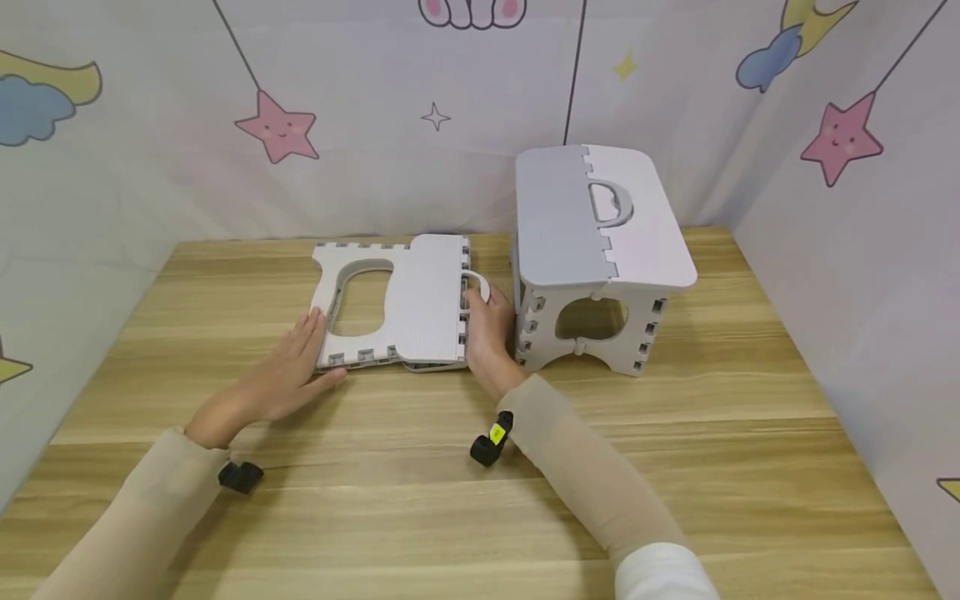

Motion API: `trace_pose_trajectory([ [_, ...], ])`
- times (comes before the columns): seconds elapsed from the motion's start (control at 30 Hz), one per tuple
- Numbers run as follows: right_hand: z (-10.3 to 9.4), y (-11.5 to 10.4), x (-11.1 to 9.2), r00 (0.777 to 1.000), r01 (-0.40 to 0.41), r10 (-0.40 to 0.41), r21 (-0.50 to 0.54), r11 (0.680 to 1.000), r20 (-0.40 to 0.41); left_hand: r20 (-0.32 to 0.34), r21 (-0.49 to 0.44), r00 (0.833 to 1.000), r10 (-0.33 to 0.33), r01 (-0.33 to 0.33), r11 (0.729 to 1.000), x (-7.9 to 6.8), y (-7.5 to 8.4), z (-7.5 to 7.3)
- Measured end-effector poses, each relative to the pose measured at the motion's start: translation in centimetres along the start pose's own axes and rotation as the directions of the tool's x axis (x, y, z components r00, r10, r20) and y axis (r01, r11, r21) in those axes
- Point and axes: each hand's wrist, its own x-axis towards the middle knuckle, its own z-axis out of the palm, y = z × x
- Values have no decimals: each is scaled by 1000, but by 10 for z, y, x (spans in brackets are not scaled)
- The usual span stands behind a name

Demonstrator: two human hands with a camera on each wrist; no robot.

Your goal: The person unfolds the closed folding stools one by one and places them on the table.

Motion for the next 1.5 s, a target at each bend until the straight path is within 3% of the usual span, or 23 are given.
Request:
trace_pose_trajectory([
  [0.13, 3, -2, -2, 1000, 19, -19, 34, 999, -1, -8, -9, 1000, 6, -6, 1000, -2, -2, 1],
  [0.3, 7, -9, -5, 997, 48, -55, 121, 992, 54, -21, -32, 1000, 14, -14, 999, -5, -2, -1],
  [0.5, 11, -18, -10, 993, 83, -96, 173, 981, 68, -74, -67, 996, 42, -47, 997, -5, -8, 3],
  [0.83, 28, -35, -22, 986, 116, -145, 299, 947, 76, -77, -122, 997, 32, -41, 992, -8, -15, 1],
  [1.0, 36, -45, -28, 981, 128, -160, 248, 960, 112, -100, -154, 994, 36, -51, 987, -9, -20, 1],
  [1.3, 56, -67, -40, 969, 130, -167, 198, 971, 183, -52, -254, 999, -8, -6, 967, -11, -28, -5],
  [1.5, 73, -82, -49, 952, 170, -166, 4, 985, 257, -54, -312, 998, -10, -7, 950, -13, -31, -7],
])
